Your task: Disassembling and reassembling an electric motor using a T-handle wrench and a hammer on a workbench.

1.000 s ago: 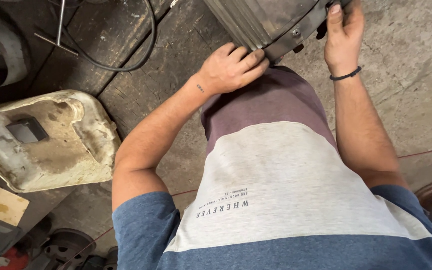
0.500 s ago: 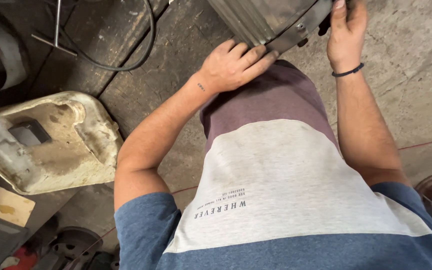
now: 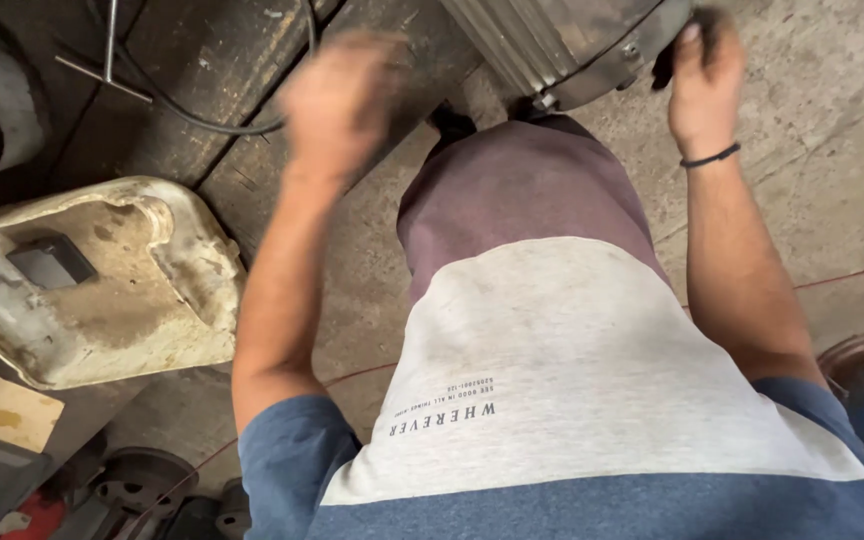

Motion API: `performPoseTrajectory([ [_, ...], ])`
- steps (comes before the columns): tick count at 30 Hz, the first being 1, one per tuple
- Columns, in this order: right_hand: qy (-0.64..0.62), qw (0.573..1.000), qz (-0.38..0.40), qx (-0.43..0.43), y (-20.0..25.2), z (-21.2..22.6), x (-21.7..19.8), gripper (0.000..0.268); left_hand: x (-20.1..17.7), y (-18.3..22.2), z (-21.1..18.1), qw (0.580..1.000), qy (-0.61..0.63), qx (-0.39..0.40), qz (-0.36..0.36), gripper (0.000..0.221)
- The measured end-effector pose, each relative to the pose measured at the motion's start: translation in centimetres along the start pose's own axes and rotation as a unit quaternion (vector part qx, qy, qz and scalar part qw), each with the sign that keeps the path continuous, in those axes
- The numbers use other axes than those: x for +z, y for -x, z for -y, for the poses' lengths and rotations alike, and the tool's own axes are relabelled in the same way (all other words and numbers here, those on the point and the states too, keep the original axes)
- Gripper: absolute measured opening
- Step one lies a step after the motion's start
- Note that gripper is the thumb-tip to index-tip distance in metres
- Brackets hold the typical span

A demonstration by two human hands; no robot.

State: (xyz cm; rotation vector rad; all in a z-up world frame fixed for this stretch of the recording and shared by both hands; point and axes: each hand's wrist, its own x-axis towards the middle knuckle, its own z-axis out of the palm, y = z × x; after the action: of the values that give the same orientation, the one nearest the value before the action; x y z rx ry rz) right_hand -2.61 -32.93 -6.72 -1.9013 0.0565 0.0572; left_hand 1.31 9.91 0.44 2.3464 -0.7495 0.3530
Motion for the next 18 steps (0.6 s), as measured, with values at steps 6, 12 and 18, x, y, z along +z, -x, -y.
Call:
performPoseTrajectory([
  [6, 0.339, 0.92, 0.191, 0.051, 4.4, -1.8, 2.1, 0.028, -8.7, 11.8, 10.1, 0.889, -0.213, -0.364, 0.182, 0.044],
  [12, 0.466, 0.837, 0.286, 0.002, 3.4, -2.1, 1.1, 0.05, -4.4, 10.6, 7.7, 0.941, -0.101, -0.319, 0.047, 0.032],
  [18, 0.45, 0.852, 0.237, 0.128, 0.9, 0.7, -1.0, 0.046, 3.8, 1.7, -5.7, 0.959, 0.145, -0.16, 0.183, 0.037],
])
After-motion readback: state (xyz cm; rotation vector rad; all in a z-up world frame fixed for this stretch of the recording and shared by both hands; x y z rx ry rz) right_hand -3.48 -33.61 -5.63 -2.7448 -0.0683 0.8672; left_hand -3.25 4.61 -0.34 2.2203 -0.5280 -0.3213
